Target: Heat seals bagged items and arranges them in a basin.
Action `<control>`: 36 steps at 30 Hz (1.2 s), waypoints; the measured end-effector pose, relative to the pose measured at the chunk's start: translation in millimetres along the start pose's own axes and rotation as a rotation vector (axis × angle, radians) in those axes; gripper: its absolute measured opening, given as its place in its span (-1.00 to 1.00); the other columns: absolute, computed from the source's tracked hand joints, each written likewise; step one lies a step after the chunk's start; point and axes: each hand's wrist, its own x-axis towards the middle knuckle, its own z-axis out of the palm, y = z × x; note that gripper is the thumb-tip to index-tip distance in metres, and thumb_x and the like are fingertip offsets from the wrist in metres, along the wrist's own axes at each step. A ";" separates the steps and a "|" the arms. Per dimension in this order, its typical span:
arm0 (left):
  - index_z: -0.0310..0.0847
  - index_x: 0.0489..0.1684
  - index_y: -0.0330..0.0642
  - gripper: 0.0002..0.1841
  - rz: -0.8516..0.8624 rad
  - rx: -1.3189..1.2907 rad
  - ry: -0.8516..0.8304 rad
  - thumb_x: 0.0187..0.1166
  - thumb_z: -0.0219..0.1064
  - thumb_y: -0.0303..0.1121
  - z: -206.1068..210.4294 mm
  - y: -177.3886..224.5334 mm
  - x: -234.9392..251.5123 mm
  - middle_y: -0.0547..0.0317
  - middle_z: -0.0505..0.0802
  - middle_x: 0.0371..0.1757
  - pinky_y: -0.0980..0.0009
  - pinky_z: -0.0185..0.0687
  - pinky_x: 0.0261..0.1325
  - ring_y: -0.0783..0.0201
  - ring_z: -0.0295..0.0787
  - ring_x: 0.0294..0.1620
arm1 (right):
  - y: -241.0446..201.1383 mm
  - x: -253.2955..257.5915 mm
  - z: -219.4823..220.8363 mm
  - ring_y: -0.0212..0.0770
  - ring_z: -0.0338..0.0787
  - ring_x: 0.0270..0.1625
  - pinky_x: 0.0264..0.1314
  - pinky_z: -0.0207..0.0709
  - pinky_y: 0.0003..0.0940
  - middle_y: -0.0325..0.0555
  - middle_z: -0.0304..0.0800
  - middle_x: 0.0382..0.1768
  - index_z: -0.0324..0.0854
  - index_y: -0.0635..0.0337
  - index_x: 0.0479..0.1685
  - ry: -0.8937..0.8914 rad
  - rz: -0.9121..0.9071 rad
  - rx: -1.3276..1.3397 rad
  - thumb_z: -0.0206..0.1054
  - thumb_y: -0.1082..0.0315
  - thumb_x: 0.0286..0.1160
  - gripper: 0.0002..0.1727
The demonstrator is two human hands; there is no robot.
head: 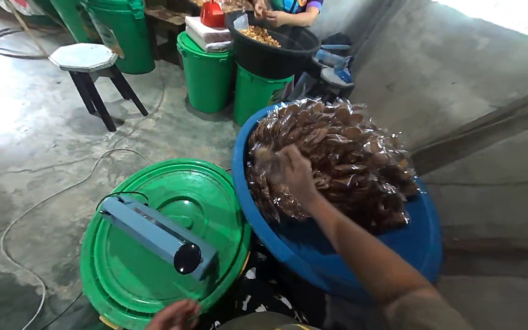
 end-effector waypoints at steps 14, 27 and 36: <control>0.21 0.65 -0.30 -0.35 -0.258 0.059 0.502 0.55 0.36 -0.45 25.9 -45.8 60.1 -0.21 0.63 0.35 0.20 0.70 0.21 0.13 0.69 0.21 | -106.3 -84.3 140.9 0.10 0.81 0.17 0.32 0.62 0.04 0.27 0.81 0.07 0.57 0.43 0.30 -0.845 0.215 0.278 0.19 0.54 0.59 -0.66; -0.10 0.85 -0.11 -0.40 -0.231 -0.060 0.693 0.84 0.00 -0.32 -44.2 -24.4 109.3 -0.33 0.46 0.50 0.19 0.70 0.08 0.04 0.70 0.13 | -174.2 -42.5 134.0 0.33 0.13 0.83 0.71 0.15 0.32 0.33 -0.02 0.84 -0.22 0.06 0.95 -1.292 -0.144 -0.206 0.28 0.09 0.70 -0.07; 0.07 0.68 -0.29 -0.54 -0.292 -0.494 0.934 0.92 -0.24 -0.25 -63.1 -51.5 108.8 -0.06 0.63 0.09 0.32 0.67 -0.05 0.24 0.68 -0.13 | -130.2 -98.2 161.1 0.26 0.84 0.22 0.03 0.76 0.05 0.33 0.65 0.44 0.58 0.25 0.54 -0.621 -0.368 -0.027 0.24 0.23 0.52 -0.42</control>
